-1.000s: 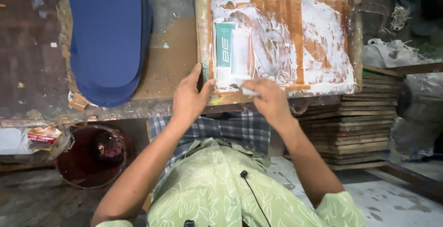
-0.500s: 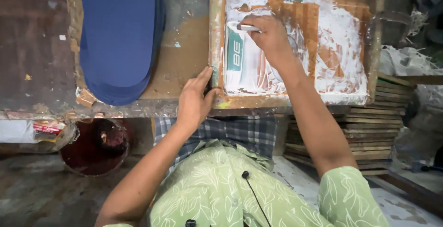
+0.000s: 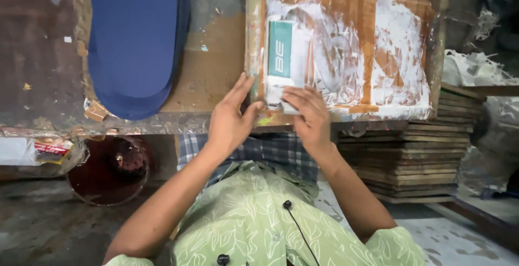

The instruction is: The person is screen printing logos or labels onto blue footwear soles.

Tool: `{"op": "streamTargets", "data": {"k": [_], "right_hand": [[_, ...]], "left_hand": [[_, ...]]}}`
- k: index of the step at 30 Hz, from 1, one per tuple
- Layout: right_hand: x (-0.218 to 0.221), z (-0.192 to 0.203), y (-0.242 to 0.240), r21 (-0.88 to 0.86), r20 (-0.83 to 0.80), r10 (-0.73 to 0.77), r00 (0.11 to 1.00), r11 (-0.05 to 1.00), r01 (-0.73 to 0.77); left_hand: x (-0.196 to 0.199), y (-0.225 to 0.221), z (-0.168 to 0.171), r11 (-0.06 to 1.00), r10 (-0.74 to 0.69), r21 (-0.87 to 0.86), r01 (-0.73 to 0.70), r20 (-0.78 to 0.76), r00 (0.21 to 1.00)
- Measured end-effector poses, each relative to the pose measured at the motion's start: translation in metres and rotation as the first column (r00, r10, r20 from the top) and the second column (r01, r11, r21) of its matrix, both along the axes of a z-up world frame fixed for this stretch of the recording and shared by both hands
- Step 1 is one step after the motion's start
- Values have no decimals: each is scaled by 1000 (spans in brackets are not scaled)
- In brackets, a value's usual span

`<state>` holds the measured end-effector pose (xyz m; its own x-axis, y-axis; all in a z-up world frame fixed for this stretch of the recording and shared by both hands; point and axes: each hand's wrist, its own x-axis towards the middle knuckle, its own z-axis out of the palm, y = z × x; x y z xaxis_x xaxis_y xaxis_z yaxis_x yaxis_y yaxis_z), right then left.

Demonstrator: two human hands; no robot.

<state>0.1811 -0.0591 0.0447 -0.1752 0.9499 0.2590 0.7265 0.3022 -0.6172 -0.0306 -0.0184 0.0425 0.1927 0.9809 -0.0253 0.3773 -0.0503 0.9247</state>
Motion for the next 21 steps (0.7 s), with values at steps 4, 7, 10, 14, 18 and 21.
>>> {"op": "streamTargets", "data": {"k": [4,7,10,14,18,21], "right_hand": [[29,26,-9,257,-101,-86,991,960,110],[72,35,-10,498,-347,-128,929,814,298],[102,69,-7,658,-372,-111,922,669,346],[146,85,-25,631,-426,-110,898,676,382],[177,79,-50,613,-300,-333,894,651,449],[203,71,-54,607,-332,-288,898,663,437]], "left_hand": [[-7,9,75,990,-96,-94,102,69,993],[-3,32,72,949,-311,100,297,431,847],[15,82,14,995,7,101,-16,82,997],[43,119,-72,987,157,-11,-160,-138,978],[58,127,-99,947,254,194,-258,43,966],[24,181,-91,894,286,342,-290,63,956]]}}
